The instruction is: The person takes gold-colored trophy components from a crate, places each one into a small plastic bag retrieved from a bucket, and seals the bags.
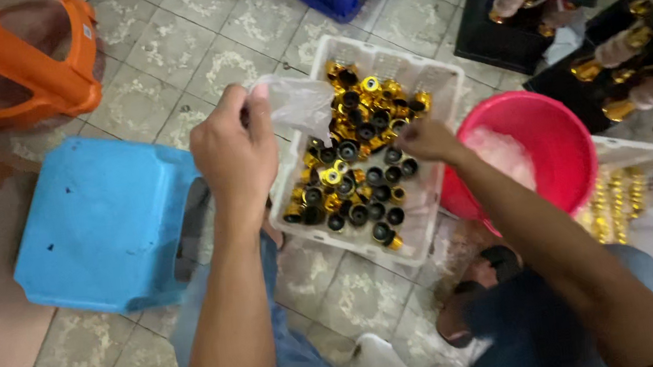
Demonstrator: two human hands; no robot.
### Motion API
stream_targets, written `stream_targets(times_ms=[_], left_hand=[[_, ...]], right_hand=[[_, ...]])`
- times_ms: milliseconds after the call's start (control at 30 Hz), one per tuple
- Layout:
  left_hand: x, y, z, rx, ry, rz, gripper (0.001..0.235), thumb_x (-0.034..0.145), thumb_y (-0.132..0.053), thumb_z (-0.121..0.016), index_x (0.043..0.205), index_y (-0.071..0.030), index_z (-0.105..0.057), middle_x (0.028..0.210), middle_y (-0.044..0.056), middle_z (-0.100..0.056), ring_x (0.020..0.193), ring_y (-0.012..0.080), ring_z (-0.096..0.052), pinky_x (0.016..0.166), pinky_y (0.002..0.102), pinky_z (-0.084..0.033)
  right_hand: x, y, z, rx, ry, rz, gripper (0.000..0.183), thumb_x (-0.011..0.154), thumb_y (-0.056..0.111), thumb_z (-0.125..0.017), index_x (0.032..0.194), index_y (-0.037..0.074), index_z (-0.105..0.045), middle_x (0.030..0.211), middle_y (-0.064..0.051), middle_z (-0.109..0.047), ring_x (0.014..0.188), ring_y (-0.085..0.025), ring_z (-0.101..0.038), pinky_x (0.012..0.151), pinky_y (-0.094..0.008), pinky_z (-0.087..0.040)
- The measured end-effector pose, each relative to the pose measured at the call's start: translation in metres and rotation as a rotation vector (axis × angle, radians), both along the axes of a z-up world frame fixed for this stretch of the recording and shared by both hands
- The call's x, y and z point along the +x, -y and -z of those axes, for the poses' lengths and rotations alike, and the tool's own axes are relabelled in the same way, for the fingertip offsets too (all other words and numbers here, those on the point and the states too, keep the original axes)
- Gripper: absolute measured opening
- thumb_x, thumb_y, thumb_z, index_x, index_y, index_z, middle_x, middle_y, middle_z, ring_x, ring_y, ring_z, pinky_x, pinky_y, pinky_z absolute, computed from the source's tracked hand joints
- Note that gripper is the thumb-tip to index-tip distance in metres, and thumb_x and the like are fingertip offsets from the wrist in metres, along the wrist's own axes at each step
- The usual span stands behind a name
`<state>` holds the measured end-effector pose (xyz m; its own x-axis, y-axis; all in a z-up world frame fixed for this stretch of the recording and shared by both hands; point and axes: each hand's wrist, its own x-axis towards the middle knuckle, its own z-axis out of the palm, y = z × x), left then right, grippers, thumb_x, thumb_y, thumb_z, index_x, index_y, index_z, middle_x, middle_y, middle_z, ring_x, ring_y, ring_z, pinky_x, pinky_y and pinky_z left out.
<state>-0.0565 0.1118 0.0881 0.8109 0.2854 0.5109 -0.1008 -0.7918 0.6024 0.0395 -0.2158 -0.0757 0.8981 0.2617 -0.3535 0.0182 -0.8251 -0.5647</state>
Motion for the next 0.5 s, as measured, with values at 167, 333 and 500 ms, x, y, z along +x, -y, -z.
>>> stream_targets(times_ms=[167, 333, 500], left_hand=[[0.008, -0.035, -0.010, 0.063, -0.132, -0.177, 0.026, 0.114, -0.025, -0.058, 0.091, -0.017, -0.066, 0.073, 0.004, -0.074, 0.072, 0.0361, -0.076, 0.067, 0.050, -0.058], [0.022, -0.031, -0.013, 0.040, -0.131, -0.169, 0.032, 0.098, -0.006, -0.067, 0.127, -0.013, -0.080, 0.099, 0.020, -0.083, 0.091, 0.0448, -0.079, 0.078, 0.056, -0.059], [0.029, -0.019, -0.023, -0.081, -0.178, -0.149, 0.025, 0.105, -0.011, -0.064, 0.129, -0.019, -0.060, 0.079, 0.009, -0.079, 0.062, 0.0293, -0.077, 0.062, 0.042, -0.058]], right_hand=[[0.028, -0.074, 0.087, -0.066, -0.142, -0.122, 0.038, 0.091, 0.041, -0.073, 0.115, 0.015, -0.086, 0.107, -0.015, -0.086, 0.111, -0.049, -0.078, 0.099, -0.057, -0.058], [0.060, -0.154, 0.101, 0.088, 0.016, 0.047, 0.062, 0.111, 0.030, -0.067, 0.162, 0.010, -0.040, 0.135, -0.041, -0.059, 0.125, -0.063, -0.065, 0.106, -0.069, -0.055], [0.063, -0.161, 0.109, -0.063, -0.066, 0.138, 0.039, 0.109, 0.039, -0.073, 0.141, 0.025, -0.055, 0.141, -0.022, -0.053, 0.126, -0.046, -0.068, 0.102, -0.058, -0.058]])
